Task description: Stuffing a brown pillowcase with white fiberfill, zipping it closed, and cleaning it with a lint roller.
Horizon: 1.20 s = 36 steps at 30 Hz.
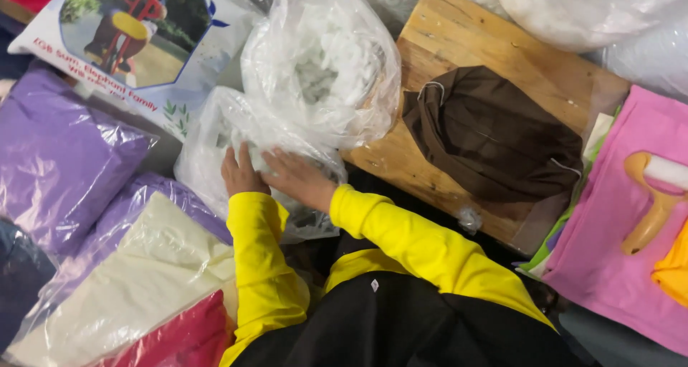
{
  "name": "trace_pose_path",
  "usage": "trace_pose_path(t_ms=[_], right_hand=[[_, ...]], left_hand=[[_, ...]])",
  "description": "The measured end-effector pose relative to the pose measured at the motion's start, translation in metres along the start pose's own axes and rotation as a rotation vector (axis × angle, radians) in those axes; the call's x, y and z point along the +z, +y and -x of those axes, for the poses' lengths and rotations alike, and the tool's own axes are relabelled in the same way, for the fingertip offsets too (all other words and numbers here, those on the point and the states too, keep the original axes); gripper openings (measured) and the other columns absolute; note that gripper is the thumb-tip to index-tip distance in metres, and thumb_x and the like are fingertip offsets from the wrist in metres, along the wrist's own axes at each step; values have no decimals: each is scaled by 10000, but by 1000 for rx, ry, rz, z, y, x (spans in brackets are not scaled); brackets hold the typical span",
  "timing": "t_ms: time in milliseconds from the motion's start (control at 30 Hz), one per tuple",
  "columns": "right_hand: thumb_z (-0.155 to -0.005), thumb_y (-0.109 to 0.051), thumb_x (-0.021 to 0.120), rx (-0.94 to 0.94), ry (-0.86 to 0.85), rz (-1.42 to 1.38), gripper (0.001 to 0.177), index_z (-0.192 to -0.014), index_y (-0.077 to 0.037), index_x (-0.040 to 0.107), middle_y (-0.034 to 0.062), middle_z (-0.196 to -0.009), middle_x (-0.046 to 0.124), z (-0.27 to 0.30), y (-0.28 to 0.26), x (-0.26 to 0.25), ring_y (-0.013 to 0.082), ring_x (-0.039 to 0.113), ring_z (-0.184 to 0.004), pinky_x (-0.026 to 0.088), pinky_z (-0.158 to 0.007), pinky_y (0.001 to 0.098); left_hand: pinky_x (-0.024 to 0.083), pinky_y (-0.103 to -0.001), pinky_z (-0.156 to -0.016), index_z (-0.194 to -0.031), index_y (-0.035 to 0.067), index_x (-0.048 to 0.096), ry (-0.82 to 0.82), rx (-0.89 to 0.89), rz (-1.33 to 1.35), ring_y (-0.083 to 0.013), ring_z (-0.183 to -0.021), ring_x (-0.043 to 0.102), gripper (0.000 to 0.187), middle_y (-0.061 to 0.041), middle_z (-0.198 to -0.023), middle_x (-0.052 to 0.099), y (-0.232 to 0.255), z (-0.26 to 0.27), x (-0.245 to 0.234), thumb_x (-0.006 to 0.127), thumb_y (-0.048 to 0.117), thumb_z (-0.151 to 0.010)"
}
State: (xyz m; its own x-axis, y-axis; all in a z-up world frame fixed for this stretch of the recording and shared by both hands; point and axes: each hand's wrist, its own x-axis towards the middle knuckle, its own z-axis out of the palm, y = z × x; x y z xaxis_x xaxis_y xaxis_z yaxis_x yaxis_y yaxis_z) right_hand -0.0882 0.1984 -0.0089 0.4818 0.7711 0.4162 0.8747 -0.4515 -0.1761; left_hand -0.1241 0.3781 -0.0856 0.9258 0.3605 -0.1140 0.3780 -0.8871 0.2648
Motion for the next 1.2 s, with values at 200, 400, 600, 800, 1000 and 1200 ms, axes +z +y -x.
trace_pose_path(t_ms=[200, 400, 600, 800, 1000, 1200], right_hand=[[-816, -88, 789, 224, -255, -186, 380, -1137, -162, 598, 176, -1535, 483, 22, 35, 102, 490, 523, -1354, 511, -1082, 476], [-722, -309, 956, 705, -1065, -656, 1043, -1558, -250, 334, 173, -1511, 545, 91, 86, 154, 395, 540, -1370, 448, -1126, 528], [-742, -180, 871, 516, -614, -849, 697, -1366, -98, 573, 217, -1264, 669, 99, 81, 136, 385, 657, -1200, 540, -1045, 453], [-804, -215, 842, 338, -218, -700, 426, -1209, -264, 717, 100, -1179, 684, 54, 53, 86, 287, 730, -1094, 594, -989, 340], [-715, -320, 895, 257, 59, -1011, 573, -1242, -181, 717, 96, -1178, 736, 62, 62, -15, 276, 717, -1124, 553, -1047, 377], [-693, -220, 928, 456, 239, -921, 596, -1229, -64, 718, 164, -1134, 741, 133, 96, -200, 324, 704, -1095, 521, -1021, 463]], left_hand=[[382, -686, -1118, -1623, 441, -60, -698, -430, -192, -421, -1551, 112, 1411, -109, -1715, -112, 34, 7, -3, 978, 192, -699], [466, -585, -1100, -1620, 254, 316, -604, -355, -46, -398, -1441, 421, 1095, -161, -1589, 381, 52, 12, -39, 875, 583, -737], [558, -422, -1020, -1249, 269, 711, -342, -215, 56, -247, -1178, 684, 430, -17, -1230, 726, -57, -27, 91, 818, 195, -839], [582, -421, -980, -1427, 211, 634, -8, 44, 195, -303, -1103, 684, 669, -95, -1317, 637, 5, 4, -37, 650, -93, -831], [524, -554, -991, -1350, -56, 667, 336, 249, 444, -466, -1109, 659, 516, -296, -1277, 658, 59, 34, -131, 500, -275, -914], [563, -430, -889, -1273, -31, 701, 401, 499, 777, -367, -1060, 678, 341, -210, -1162, 696, 146, 50, -149, 500, -126, -1015]])
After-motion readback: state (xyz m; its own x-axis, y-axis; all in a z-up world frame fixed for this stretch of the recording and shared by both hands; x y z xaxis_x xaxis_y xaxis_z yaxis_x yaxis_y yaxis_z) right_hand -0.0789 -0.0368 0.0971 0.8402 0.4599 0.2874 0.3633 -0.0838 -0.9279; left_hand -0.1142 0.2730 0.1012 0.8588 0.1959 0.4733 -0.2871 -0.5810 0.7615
